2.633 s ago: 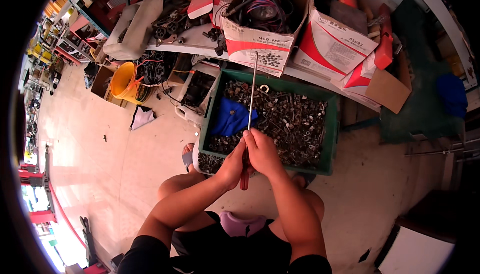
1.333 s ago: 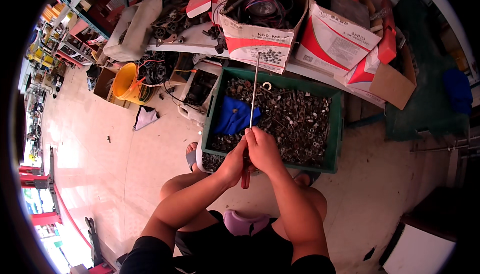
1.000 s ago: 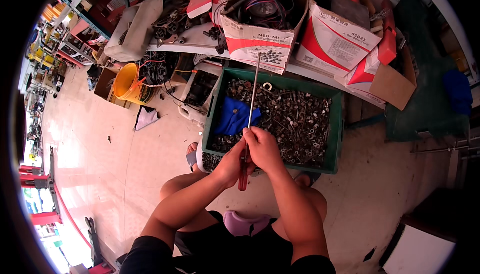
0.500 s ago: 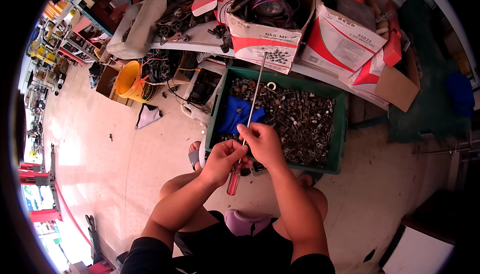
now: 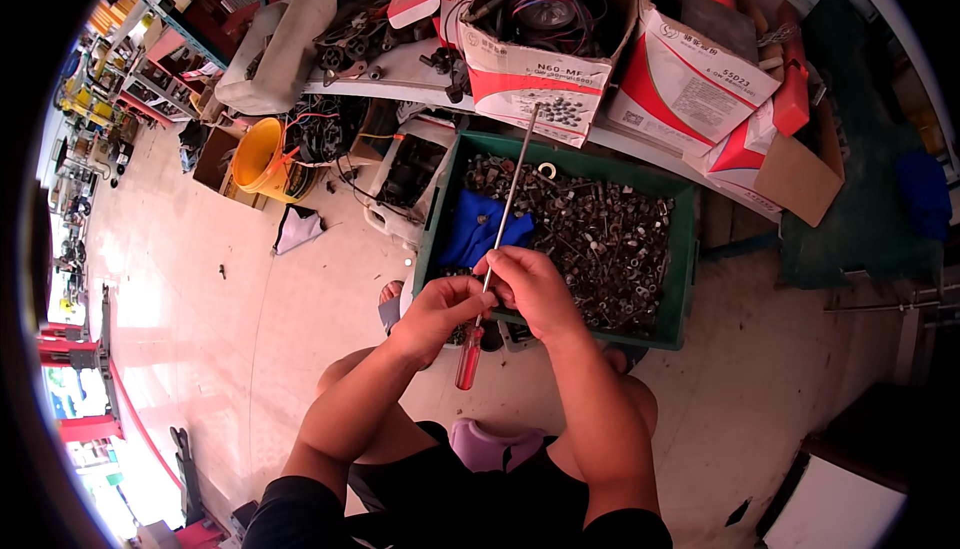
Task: The person sits on a low stool and uses a screwdriver to thread a small metal nut onto the shaft. They repeatedly slide the nut up and down the screwdriver shaft, manipulating it with both hands over a green bin filled with hardware.
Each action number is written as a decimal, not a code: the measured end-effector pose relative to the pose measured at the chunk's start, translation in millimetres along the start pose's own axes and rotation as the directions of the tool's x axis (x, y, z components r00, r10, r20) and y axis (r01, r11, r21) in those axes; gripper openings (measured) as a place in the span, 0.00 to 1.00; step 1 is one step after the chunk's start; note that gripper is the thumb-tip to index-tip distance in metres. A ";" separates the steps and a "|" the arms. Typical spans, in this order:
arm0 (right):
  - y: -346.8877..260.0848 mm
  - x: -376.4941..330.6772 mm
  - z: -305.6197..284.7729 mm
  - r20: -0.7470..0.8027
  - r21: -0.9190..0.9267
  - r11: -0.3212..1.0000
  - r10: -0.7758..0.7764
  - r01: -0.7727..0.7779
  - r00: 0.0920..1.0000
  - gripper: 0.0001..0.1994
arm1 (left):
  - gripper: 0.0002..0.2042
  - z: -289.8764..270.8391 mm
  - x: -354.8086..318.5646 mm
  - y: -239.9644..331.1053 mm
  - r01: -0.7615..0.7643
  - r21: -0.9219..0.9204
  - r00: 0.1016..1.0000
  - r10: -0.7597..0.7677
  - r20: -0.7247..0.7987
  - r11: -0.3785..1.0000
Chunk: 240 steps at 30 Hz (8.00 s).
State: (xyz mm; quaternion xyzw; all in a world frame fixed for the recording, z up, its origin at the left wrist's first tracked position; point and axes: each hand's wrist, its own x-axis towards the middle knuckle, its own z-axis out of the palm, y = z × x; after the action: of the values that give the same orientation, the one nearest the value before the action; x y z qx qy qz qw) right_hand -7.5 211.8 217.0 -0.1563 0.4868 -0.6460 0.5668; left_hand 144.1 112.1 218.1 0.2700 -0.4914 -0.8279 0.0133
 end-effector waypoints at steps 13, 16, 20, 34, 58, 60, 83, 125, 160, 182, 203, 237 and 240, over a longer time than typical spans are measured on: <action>13.0 4.7 -5.3 -0.144 -0.109 0.989 -0.113 0.098 0.983 0.12 | 0.05 -0.4 5.2 -1.0 0.003 0.139 0.996 0.010 -0.092 0.990; 8.6 4.1 -4.5 -0.111 -0.114 0.991 -0.076 0.063 0.991 0.12 | 0.06 0.8 3.5 1.0 -0.016 0.106 1.000 0.019 -0.023 0.994; -6.3 -1.4 -1.8 -0.061 0.024 0.999 0.033 -0.032 0.998 0.15 | 0.09 -0.7 2.3 -1.2 0.010 0.044 0.998 -0.012 0.058 0.999; 4.6 4.8 -10.7 -0.161 -0.082 0.994 -0.087 0.075 0.983 0.11 | 0.08 11.4 11.4 -6.6 0.016 0.044 0.999 -0.014 -0.046 0.999; -0.3 -0.4 -16.6 -0.102 -0.099 0.994 -0.050 0.040 0.994 0.09 | 0.08 9.3 15.8 -8.8 -0.044 0.184 0.999 0.048 -0.016 0.982; 0.7 0.0 -16.2 -0.135 -0.088 0.995 -0.052 0.040 0.989 0.07 | 0.07 10.9 17.1 -8.8 -0.054 0.202 0.996 0.066 -0.055 0.978; -4.1 -4.3 -22.5 -0.044 -0.122 0.992 -0.049 0.043 0.998 0.10 | 0.09 14.3 16.2 1.6 -0.011 0.123 0.999 0.006 0.046 0.992; 5.5 3.1 -22.5 -0.157 -0.074 0.997 -0.037 0.026 0.987 0.07 | 0.06 12.3 16.5 -5.2 -0.059 0.396 0.993 0.093 -0.066 0.916; 4.1 -0.1 -10.5 -0.152 0.062 0.996 -0.056 0.066 0.987 0.13 | 0.12 13.7 15.1 -8.9 0.092 -0.125 0.996 -0.089 0.032 0.988; -4.4 3.7 -8.5 -0.140 0.185 0.979 -0.063 0.088 0.988 0.15 | 0.08 3.1 12.0 -8.5 0.106 -0.161 0.992 -0.115 -0.048 0.981; 3.6 12.5 -12.1 -0.177 0.183 0.976 -0.087 0.120 0.980 0.22 | 0.07 2.7 15.0 -8.0 0.006 -0.140 0.991 -0.024 -0.129 0.990; 7.8 9.9 -9.5 -0.197 -0.066 0.989 -0.144 0.133 0.970 0.13 | 0.06 3.6 14.8 -5.8 0.027 0.072 1.000 -0.027 -0.006 0.997; 8.3 9.9 -10.3 -0.205 -0.058 0.990 -0.138 0.129 0.969 0.13 | 0.06 3.7 15.4 -6.3 0.032 0.081 0.999 -0.031 -0.008 0.996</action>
State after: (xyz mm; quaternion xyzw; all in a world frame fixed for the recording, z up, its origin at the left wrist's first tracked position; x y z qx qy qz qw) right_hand -13.6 208.7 201.9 -0.1324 0.5460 -0.6846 0.4643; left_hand 130.8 113.9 207.6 0.2807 -0.5201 -0.8066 -0.0091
